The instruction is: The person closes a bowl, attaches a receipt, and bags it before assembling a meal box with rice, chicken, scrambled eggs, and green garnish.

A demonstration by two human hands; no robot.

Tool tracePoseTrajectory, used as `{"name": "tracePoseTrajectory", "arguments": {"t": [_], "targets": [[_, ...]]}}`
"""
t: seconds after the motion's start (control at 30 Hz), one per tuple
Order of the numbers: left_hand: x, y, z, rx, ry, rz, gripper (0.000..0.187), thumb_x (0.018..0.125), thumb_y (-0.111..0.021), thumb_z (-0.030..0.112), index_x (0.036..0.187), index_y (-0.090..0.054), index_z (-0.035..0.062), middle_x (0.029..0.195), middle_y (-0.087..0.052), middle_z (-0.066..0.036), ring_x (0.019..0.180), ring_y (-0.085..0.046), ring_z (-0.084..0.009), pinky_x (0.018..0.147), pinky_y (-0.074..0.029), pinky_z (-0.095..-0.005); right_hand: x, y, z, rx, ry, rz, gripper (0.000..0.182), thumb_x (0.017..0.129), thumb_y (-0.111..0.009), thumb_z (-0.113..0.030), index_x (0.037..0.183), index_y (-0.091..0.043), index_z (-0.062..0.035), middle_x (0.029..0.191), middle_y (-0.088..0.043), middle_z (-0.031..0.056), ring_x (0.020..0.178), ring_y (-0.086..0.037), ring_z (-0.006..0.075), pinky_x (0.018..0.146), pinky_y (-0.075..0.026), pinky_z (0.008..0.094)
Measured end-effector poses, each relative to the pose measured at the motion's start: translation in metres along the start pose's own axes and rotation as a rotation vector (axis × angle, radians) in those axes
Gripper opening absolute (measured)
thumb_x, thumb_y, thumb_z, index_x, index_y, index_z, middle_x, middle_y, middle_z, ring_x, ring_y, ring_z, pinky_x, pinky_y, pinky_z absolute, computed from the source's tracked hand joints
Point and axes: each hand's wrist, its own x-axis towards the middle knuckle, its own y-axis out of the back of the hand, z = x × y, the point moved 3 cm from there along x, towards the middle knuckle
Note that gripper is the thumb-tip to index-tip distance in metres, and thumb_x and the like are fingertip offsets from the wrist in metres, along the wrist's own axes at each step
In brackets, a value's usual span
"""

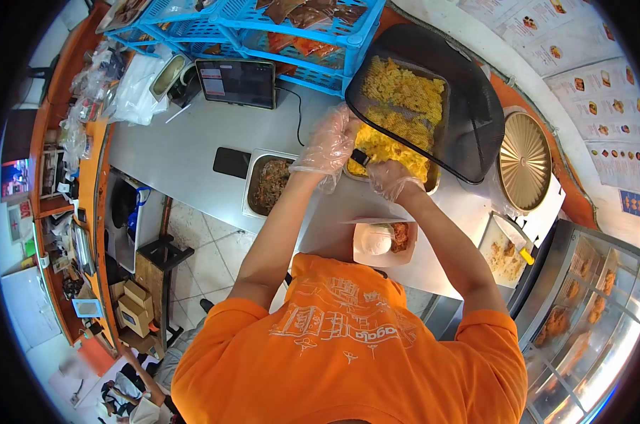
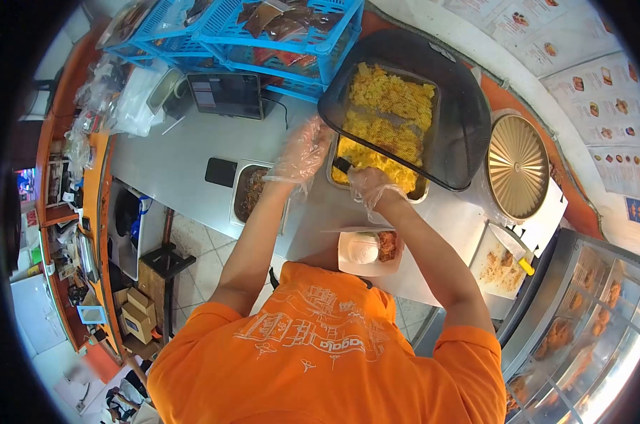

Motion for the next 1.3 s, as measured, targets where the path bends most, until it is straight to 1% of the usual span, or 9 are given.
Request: {"name": "tracePoseTrajectory", "arguments": {"t": [0.23,0.33,0.43,0.6,0.63,0.77,0.87,1.13,1.3], "targets": [[0.000,-0.002,0.007,-0.016,0.045,-0.007,0.029,0.087,-0.053,-0.001,0.115,-0.060,0.0039,0.100,-0.065,-0.019,0.091,-0.065,-0.0343,0.080,-0.051,-0.0398,0.029,-0.034,0.036,0.254,0.103,0.018,0.024,0.092,-0.062,-0.025,0.098,-0.071,-0.0039,0.086,-0.069,0.0241,0.085,-0.069,0.0362,0.075,-0.055,0.0422],[0.000,-0.001,0.008,-0.030,0.103,-0.035,0.029,0.087,-0.054,0.000,0.115,-0.061,0.0036,0.099,-0.066,-0.018,0.090,-0.065,-0.0333,0.080,-0.050,-0.0395,0.031,-0.025,0.059,0.461,-0.100,-0.074,0.028,0.094,-0.064,-0.030,0.100,-0.072,-0.0036,0.096,-0.071,0.0220,0.085,-0.069,0.0327,0.073,-0.055,0.0394],[0.002,-0.005,-0.001,-0.036,0.091,-0.042,0.028,0.087,-0.054,0.000,0.114,-0.061,0.0038,0.098,-0.066,-0.018,0.090,-0.065,-0.0322,0.081,-0.050,-0.0395,0.025,-0.037,0.080,0.989,-0.394,-0.314,0.027,0.096,-0.062,-0.024,0.109,-0.068,-0.0013,0.110,-0.070,0.0182,0.080,-0.067,0.0227,0.069,-0.055,0.0321],[0.000,-0.001,-0.012,0.049,-0.001,-0.033,0.026,0.087,-0.056,0.002,0.113,-0.062,0.0044,0.099,-0.067,-0.017,0.090,-0.066,-0.0295,0.081,-0.051,-0.0396,0.019,-0.095,0.136,1.955,-0.430,0.016,0.033,0.099,-0.053,-0.010,0.129,-0.052,0.0036,0.117,-0.067,0.0200,0.063,-0.054,0.0066,0.050,-0.044,0.0190],[0.000,0.000,-0.009,-0.012,0.028,-0.066,0.025,0.087,-0.057,0.003,0.112,-0.062,0.0043,0.100,-0.067,-0.016,0.091,-0.065,-0.0290,0.082,-0.051,-0.0395,0.000,-0.065,0.128,2.109,-0.151,-0.193,0.033,0.099,-0.055,-0.014,0.126,-0.053,0.0044,0.099,-0.068,0.0135,0.062,-0.053,0.0065,0.048,-0.041,0.0184],[0.004,-0.008,-0.010,-0.279,0.204,-0.150,0.027,0.091,-0.059,0.007,0.117,-0.060,0.0028,0.112,-0.066,-0.011,0.103,-0.063,-0.0228,0.095,-0.046,-0.0347,-0.054,-0.013,0.109,1.803,-0.147,-0.085,0.034,0.099,-0.058,-0.020,0.124,-0.056,0.0025,0.070,-0.046,-0.0050,0.054,-0.045,0.0040,0.045,-0.034,0.0176],[0.000,-0.009,0.011,-0.427,0.360,-0.144,0.028,0.087,-0.058,0.001,0.115,-0.061,0.0017,0.106,-0.067,-0.008,0.103,-0.064,-0.0206,0.096,-0.044,-0.0311,-0.112,0.014,0.079,1.615,-0.463,0.200,0.030,0.099,-0.057,-0.021,0.116,-0.060,0.0033,0.067,-0.045,-0.0053,0.051,-0.041,0.0032,0.044,-0.031,0.0184],[0.003,-0.013,0.023,-0.816,0.385,-0.205,0.047,0.082,-0.051,-0.004,0.129,-0.053,0.0023,0.115,-0.066,-0.010,0.097,-0.068,-0.0215,0.090,-0.052,-0.0318,-0.254,-0.012,0.008,1.703,-0.552,0.401,0.024,0.099,-0.058,-0.023,0.099,-0.068,-0.0009,0.058,-0.038,-0.0104,0.047,-0.029,0.0013,0.043,-0.021,0.0202],[0.004,-0.016,0.022,-0.807,0.377,-0.218,0.050,0.083,-0.048,-0.004,0.132,-0.050,0.0012,0.119,-0.065,-0.013,0.096,-0.069,-0.0223,0.085,-0.054,-0.0309,-0.252,-0.104,-0.026,1.471,-0.708,0.270,0.024,0.100,-0.057,-0.024,0.102,-0.073,-0.0069,0.055,-0.041,-0.0056,0.050,-0.038,0.0065,0.047,-0.034,0.0246]]}}
